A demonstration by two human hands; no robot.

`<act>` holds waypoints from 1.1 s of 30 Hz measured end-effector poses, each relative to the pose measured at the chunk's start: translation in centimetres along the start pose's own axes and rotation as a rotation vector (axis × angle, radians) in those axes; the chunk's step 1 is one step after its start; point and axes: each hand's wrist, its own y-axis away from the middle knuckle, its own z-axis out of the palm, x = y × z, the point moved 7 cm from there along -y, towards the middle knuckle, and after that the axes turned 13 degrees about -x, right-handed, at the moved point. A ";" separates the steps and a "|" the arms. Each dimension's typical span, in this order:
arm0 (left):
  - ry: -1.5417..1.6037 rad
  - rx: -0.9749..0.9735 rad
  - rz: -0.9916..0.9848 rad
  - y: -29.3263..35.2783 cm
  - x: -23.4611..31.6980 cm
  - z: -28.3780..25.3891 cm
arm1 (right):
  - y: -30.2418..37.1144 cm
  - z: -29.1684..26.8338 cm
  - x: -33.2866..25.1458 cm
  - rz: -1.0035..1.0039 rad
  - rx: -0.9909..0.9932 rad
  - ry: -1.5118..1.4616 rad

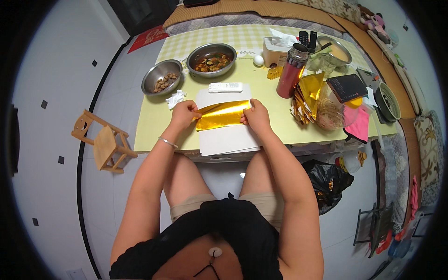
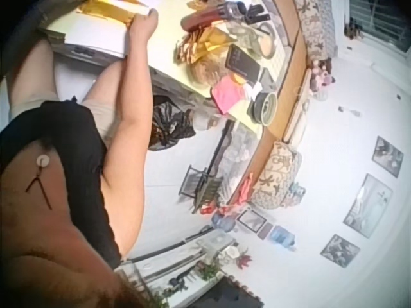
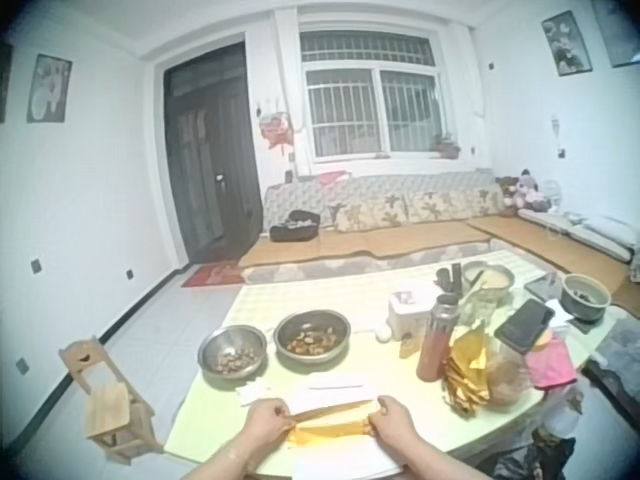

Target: The person sits on the floor and folds multiple sheets of gold-colored paper into triangular shapes using a white rectangular board as a guide. They repeatedly fold the paper in half and then fold the corners to create a pointed shape, stacking the finished items on the table.

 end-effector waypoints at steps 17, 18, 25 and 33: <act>0.865 0.017 -0.100 5.7 -0.3 2.9 | 2.6 -2.1 0.2 0.139 -0.104 -0.116; 0.803 0.010 -0.098 5.7 -0.5 2.9 | 2.8 -2.0 0.2 0.145 -0.115 -0.084; 0.128 0.107 0.023 5.4 0.6 2.1 | 3.5 -2.4 -0.4 0.127 -0.074 0.194; -0.072 0.142 0.140 5.9 2.6 2.1 | 3.5 -2.4 -0.4 0.082 -0.048 0.418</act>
